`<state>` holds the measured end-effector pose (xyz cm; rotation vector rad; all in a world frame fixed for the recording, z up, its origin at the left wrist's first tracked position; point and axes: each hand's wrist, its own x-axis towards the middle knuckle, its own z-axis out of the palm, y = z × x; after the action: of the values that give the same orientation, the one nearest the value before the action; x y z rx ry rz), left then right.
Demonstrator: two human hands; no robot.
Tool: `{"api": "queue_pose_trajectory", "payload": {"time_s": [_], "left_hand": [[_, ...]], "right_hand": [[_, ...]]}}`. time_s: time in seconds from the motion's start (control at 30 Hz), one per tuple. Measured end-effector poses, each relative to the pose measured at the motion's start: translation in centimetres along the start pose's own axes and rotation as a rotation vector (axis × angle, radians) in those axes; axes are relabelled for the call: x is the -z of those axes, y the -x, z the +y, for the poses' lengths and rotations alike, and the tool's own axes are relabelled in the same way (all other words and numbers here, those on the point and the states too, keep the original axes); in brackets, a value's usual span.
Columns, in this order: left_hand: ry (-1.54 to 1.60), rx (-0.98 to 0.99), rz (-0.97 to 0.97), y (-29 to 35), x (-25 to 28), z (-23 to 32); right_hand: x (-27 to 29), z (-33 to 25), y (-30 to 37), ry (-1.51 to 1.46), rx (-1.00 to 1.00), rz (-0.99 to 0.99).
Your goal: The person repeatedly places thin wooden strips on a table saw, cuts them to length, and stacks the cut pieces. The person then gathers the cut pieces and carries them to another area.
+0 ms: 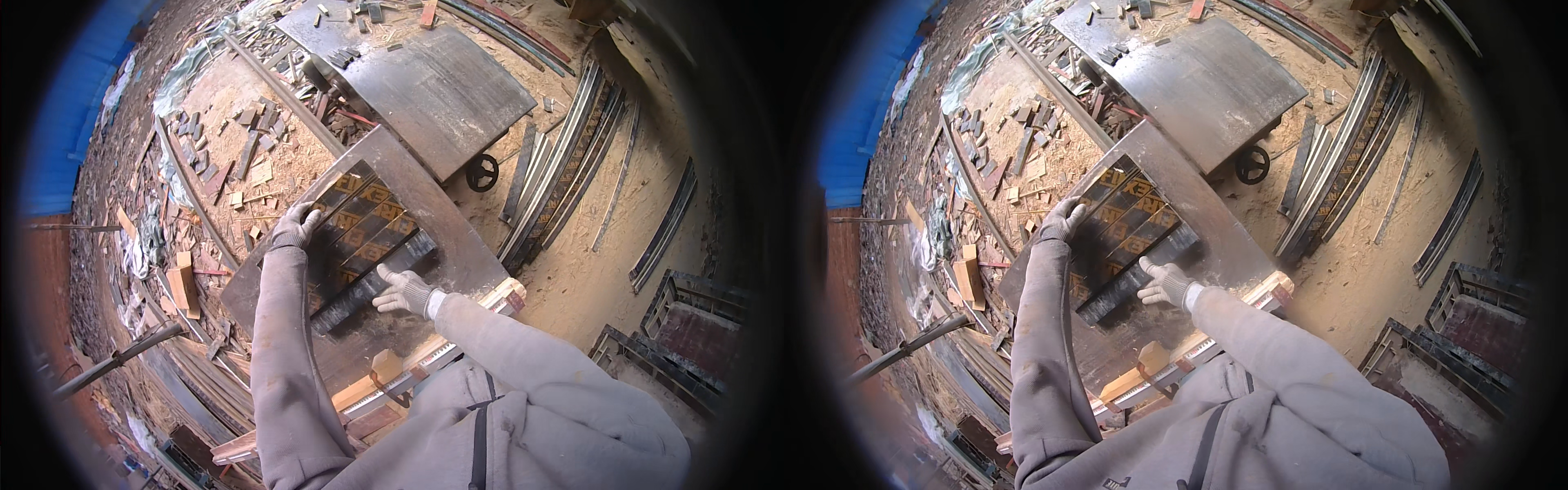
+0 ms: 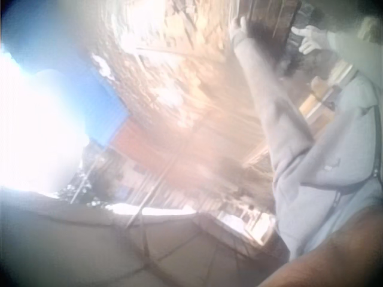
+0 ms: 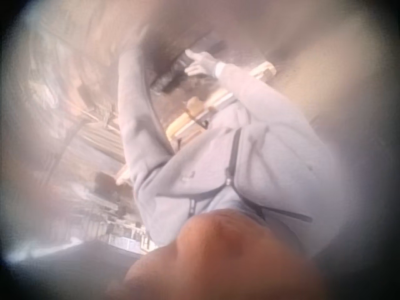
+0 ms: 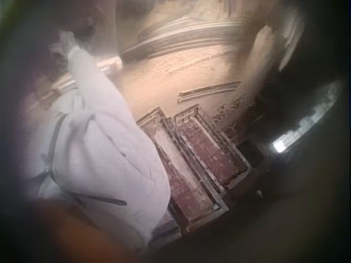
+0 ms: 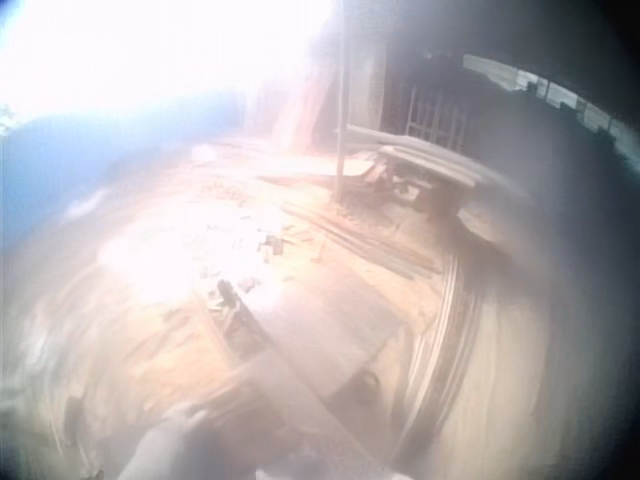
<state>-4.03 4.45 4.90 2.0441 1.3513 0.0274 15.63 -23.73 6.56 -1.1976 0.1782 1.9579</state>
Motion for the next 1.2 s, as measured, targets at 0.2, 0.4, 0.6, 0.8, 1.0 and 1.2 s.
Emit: {"api": "queue_pose_trajectory", "payload": {"time_s": [0.2, 0.4, 0.6, 0.8, 1.0, 1.2], "left_hand": [[0.080, 0.047, -0.037, -1.6, -0.8, 1.6], [0.255, 0.135, -0.193, -3.6, -1.1, 6.1], [-0.124, 0.019, -0.158, -6.6, -4.2, 7.0], [0.118, 0.020, -0.140, -7.8, -9.1, 6.8], [-0.022, 0.315, -0.224, -9.0, -9.6, 11.6], [-0.637, 0.318, 0.031, -5.7, -10.6, 20.5]], "right_hand": [[0.9, -1.3, -2.0, 0.080, 0.041, 0.074], [2.8, -2.6, -3.2, 0.331, -0.005, 0.148], [6.5, -4.3, -4.2, 0.617, -0.056, 0.223], [9.6, -5.9, -4.8, 0.884, 0.032, 0.316], [14.1, -8.4, -3.5, 0.871, 0.028, 0.069], [20.4, -10.1, 5.4, 0.913, 0.235, -0.120]]}}
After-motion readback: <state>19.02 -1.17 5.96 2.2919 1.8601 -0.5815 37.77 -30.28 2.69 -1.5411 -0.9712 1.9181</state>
